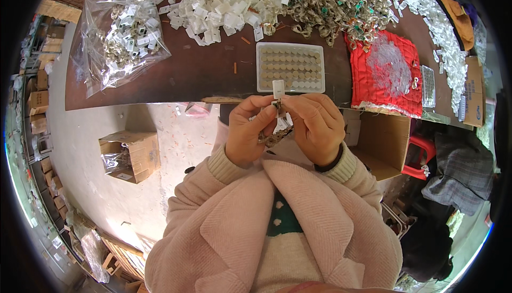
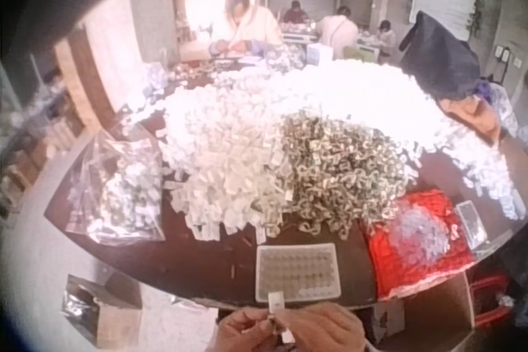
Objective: The person repeatedly picks small metal keychains and white plastic tags from a table, attaches the tags to the keychains by hand, and places the assembled units into a white tray. The person occasionally uses a small light to illuminate the work area.
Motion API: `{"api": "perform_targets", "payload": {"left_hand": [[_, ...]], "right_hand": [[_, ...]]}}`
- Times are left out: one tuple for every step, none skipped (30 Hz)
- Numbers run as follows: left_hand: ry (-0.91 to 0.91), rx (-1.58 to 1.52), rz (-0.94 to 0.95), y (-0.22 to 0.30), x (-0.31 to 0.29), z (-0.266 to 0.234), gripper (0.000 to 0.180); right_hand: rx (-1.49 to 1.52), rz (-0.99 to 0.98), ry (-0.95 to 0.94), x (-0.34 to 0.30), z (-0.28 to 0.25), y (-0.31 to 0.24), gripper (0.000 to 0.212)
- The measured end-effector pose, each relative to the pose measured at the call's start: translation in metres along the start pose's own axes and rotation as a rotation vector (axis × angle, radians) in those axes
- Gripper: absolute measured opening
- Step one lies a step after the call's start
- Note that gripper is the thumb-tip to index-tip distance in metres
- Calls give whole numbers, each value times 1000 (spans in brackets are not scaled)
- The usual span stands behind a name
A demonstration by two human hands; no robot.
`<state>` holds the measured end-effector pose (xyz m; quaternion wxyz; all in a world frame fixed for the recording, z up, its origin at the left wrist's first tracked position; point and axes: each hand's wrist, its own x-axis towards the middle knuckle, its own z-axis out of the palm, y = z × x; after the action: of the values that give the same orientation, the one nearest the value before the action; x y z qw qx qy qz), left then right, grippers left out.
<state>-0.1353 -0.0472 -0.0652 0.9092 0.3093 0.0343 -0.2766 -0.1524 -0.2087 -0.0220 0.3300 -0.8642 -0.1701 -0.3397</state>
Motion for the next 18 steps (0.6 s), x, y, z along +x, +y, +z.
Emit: {"api": "perform_targets", "payload": {"left_hand": [[2,7,1,-1,0,0,15],[3,16,3,-1,0,-1,15],[10,11,2,-1,0,-1,15],[15,6,1,-2,1,-2,15],[19,0,-1,-2,1,-2,14],[40,2,-1,-3,2,-3,14],[62,4,-2,-3,2,-3,14],[84,5,-1,-4,2,-4,14],[102,12,-5,-5,3,-4,13],[121,19,-9,-5,3,-4,13],[153,36,-11,-6,3,-4,13],[156,16,2,-6,3,-3,14],[171,5,15,-7,3,-3,14],[168,-1,28,-7,3,-2,15],[176,-1,30,-6,3,-2,16],[165,5,31,-5,3,-3,16],[160,13,40,-4,3,-3,16],[140,12,31,-3,4,-3,16]], "right_hand": [[12,16,8,-1,0,0,36],[19,14,4,-2,0,0,36],[8,10,-12,-2,0,0,37],[-11,-12,-42,-2,0,0,39],[-23,-14,-57,-3,0,0,40],[-58,-47,-80,-3,1,0,42],[-85,-60,-90,-4,3,-3,44],[-112,-74,-101,-5,5,-5,46],[-100,-53,-111,-6,6,-6,48],[-87,-31,-122,-7,7,-7,49],[-88,-15,-143,-8,7,-7,51],[-69,47,-123,-9,6,-5,48],[-66,102,-115,-10,3,-1,46],[-65,158,-108,-11,-1,4,43],[-68,186,-113,-11,-3,10,41],[-73,214,-117,-10,-4,19,39],[-77,251,-115,-8,-3,26,38],[-67,255,-118,-8,1,30,33]]}}
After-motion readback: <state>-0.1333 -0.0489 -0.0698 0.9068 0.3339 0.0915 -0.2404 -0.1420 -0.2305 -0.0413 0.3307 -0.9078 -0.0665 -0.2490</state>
